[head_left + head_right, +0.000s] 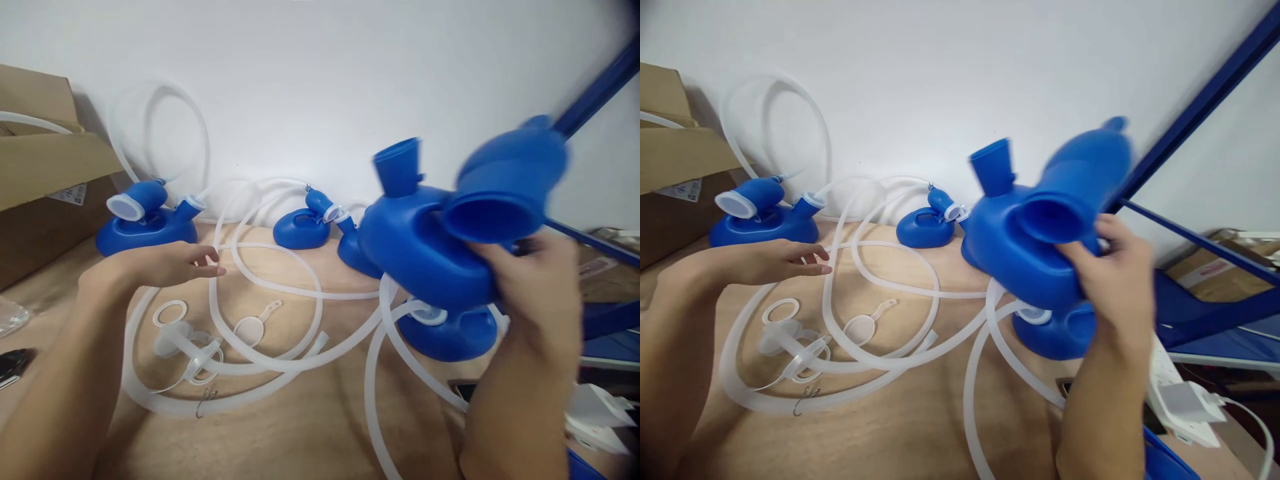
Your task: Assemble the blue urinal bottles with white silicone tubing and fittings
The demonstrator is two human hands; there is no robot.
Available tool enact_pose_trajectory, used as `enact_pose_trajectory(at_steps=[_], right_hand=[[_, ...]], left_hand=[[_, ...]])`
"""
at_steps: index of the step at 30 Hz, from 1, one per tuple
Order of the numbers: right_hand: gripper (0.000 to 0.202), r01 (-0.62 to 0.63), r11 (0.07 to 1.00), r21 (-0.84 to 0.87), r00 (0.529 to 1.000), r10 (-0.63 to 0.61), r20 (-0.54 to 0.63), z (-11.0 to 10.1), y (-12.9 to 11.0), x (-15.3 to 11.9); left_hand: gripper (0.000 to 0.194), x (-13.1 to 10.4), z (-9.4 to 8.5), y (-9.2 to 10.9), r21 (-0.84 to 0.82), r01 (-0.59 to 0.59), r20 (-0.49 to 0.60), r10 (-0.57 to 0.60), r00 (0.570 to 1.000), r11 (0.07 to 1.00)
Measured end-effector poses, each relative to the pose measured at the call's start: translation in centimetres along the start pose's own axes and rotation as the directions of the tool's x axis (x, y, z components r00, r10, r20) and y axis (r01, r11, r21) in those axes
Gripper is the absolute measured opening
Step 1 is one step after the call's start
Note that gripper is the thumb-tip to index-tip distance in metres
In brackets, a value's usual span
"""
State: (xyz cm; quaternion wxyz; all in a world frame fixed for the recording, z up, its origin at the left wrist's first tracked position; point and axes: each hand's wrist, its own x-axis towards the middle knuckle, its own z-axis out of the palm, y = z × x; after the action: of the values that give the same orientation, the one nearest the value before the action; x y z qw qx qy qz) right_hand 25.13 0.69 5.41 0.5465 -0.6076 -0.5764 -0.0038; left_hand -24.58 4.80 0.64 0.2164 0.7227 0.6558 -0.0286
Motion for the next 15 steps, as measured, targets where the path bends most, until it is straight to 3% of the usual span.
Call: enact_pose_trajectory(at_steps=[2,6,10,15], right_hand=[[0.037,0.077,0.99,0.119,0.986,-0.093,0.136,2.7,-1.9,-1.2],[0.033,0.148,0.971,0.188,0.927,-0.203,0.316,7.7,-4.0,-3.3],[0.032,0.139,0.984,0.114,0.897,-0.174,0.406,12.3,-4.3,-4.8],[0.031,0.094,0.996,-0.012,0.856,-0.075,0.512,18.1,-2.8,-6.3]], left_hand=[[0.085,-0.3,0.1,0.2,-0.048,-0.013,0.049,0.016,0.999,0.999],[0.096,-1.0,-0.1,1.5,-0.088,-0.037,0.094,0.046,0.995,0.995],[0.096,-1.3,-0.3,2.4,-0.085,-0.019,0.128,0.03,0.991,0.996],[0.094,-0.7,-0.3,0.5,-0.067,-0.031,0.078,0.036,0.996,0.997]])
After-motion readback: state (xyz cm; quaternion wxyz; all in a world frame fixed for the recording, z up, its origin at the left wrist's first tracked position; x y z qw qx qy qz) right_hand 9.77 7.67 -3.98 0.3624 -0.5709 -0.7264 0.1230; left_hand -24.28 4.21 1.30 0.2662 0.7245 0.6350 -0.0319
